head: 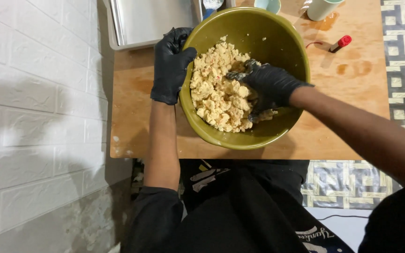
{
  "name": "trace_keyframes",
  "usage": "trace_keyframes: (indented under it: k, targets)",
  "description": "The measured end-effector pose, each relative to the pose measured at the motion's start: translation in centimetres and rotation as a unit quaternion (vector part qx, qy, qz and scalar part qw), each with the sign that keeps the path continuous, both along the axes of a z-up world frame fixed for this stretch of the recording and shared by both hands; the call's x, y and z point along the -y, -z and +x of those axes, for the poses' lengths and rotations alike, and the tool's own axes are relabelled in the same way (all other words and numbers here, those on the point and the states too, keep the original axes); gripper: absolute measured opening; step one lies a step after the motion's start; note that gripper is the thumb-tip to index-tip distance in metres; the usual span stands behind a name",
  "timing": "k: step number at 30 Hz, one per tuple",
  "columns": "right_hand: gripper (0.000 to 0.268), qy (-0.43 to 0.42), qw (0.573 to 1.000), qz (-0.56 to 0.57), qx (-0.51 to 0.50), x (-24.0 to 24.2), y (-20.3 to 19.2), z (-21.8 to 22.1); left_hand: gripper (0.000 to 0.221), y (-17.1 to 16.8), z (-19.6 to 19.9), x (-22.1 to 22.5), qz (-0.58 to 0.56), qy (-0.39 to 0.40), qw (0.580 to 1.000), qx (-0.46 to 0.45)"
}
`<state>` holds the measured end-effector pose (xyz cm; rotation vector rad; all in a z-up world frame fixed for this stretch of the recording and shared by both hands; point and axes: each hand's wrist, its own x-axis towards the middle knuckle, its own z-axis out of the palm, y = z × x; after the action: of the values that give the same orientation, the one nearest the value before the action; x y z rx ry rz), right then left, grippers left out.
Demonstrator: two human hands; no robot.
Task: Mixing food coloring into a large batch of dough by kneading it by hand in a bowl.
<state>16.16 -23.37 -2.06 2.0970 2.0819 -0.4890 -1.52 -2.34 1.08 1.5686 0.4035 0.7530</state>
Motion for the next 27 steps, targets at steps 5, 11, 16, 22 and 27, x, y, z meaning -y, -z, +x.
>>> trace_keyframes:
  k: [5, 11, 16, 22, 27]
  targets:
    - [0.078, 0.044, 0.997, 0.059, 0.025, -1.1, 5.3, -0.3, 0.034, -0.5, -0.5, 0.5, -0.001, -0.011, 1.000, 0.001]
    - [0.057, 0.070, 0.991, 0.110, 0.035, 1.7, 9.6, -2.3, 0.037, 0.2, -2.8, 1.2, -0.050, -0.003, 0.998, -0.031]
    - [0.056, 0.068, 0.986, 0.148, 0.033, 2.9, 3.9, -2.3, 0.037, -0.9, -3.0, 1.6, -0.050, 0.019, 0.998, -0.017]
    - [0.102, -0.132, 0.976, 0.175, 0.013, 1.7, 5.7, 3.0, 0.038, -0.4, -2.3, 1.7, -0.042, 0.048, 0.998, 0.024]
    - [0.063, -0.097, 0.972, 0.212, 0.039, -2.5, 5.8, -4.0, 0.035, -0.8, -1.3, 1.8, 0.010, 0.050, 0.999, -0.016]
